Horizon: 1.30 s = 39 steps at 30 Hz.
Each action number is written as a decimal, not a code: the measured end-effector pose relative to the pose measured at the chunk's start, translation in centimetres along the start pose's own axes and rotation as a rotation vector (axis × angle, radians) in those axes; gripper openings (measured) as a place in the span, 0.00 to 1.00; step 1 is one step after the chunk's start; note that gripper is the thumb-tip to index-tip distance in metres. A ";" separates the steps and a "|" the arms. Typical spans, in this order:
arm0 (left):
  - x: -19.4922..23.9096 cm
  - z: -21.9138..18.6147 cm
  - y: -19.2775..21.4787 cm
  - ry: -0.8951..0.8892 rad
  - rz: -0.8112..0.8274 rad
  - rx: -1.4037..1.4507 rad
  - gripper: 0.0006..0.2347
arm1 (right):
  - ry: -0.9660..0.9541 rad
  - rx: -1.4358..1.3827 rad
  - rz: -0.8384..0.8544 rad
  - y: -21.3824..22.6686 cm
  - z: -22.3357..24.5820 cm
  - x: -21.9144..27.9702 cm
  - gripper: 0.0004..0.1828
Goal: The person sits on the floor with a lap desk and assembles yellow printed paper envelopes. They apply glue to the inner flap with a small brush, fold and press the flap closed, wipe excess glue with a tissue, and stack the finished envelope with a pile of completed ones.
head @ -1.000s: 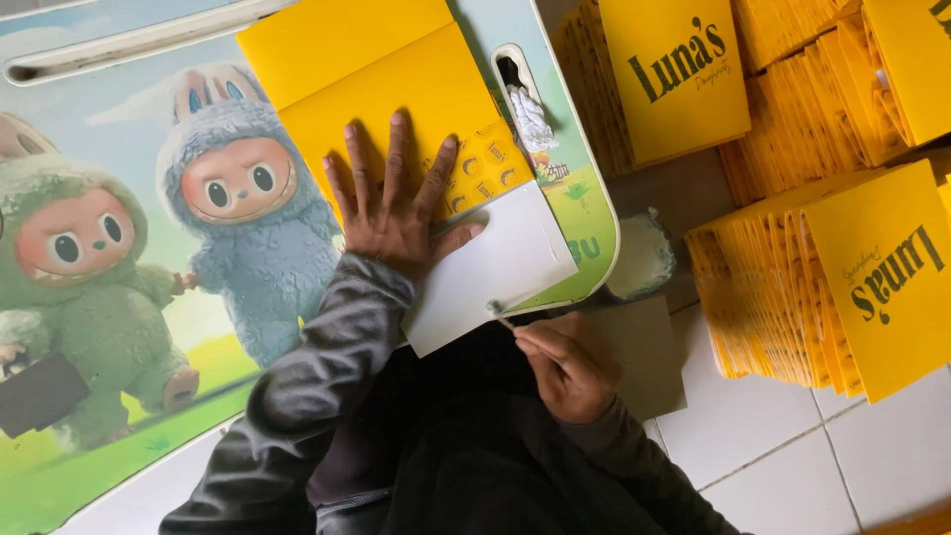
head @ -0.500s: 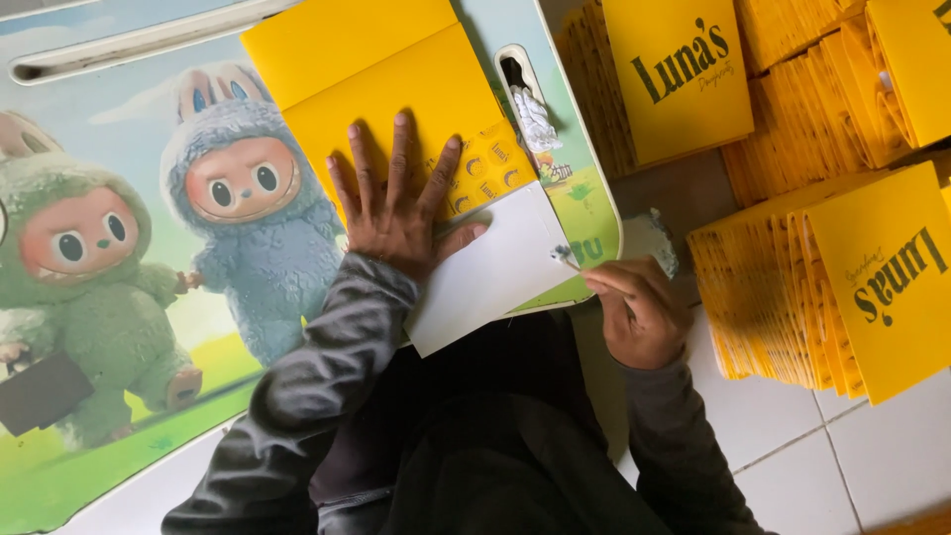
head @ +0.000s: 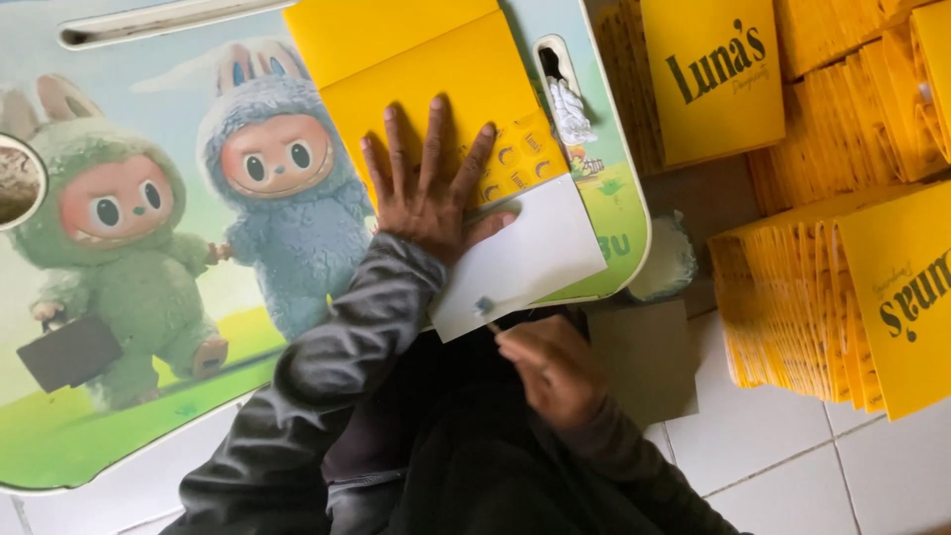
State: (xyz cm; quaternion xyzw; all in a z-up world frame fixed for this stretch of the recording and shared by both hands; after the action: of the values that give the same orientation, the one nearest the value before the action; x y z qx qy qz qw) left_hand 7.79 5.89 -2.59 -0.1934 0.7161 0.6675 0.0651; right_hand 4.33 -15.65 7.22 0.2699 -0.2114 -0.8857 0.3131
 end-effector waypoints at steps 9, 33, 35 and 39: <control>-0.1 -0.1 0.5 0.028 0.041 0.133 0.40 | -0.047 0.246 -0.162 4.0 -2.7 0.6 0.18; -1.0 6.8 2.1 -0.233 -0.071 0.147 0.17 | 0.123 0.100 0.252 -5.0 3.4 -8.4 0.17; -1.2 6.9 2.0 -0.219 -0.040 0.139 0.18 | 0.141 0.135 0.308 -4.8 3.5 -8.2 0.13; -1.1 6.6 1.9 -0.234 -0.076 0.101 0.18 | 0.084 0.079 0.369 -2.4 3.0 -4.3 0.13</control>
State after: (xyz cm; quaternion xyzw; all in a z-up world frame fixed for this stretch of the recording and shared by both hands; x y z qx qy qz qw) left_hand 6.98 12.62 -1.13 -0.1376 0.7286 0.6455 0.1830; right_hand 4.26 -10.39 9.73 0.2755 -0.2786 -0.7922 0.4679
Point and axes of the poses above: each hand's wrist, its own x-axis away from the middle knuckle, its own y-axis out of the back of the hand, z = x × y, the point moved 4 cm from there along -x, towards the middle knuckle, and after that the axes turned 7 degrees about -y, right-handed, at the moved point
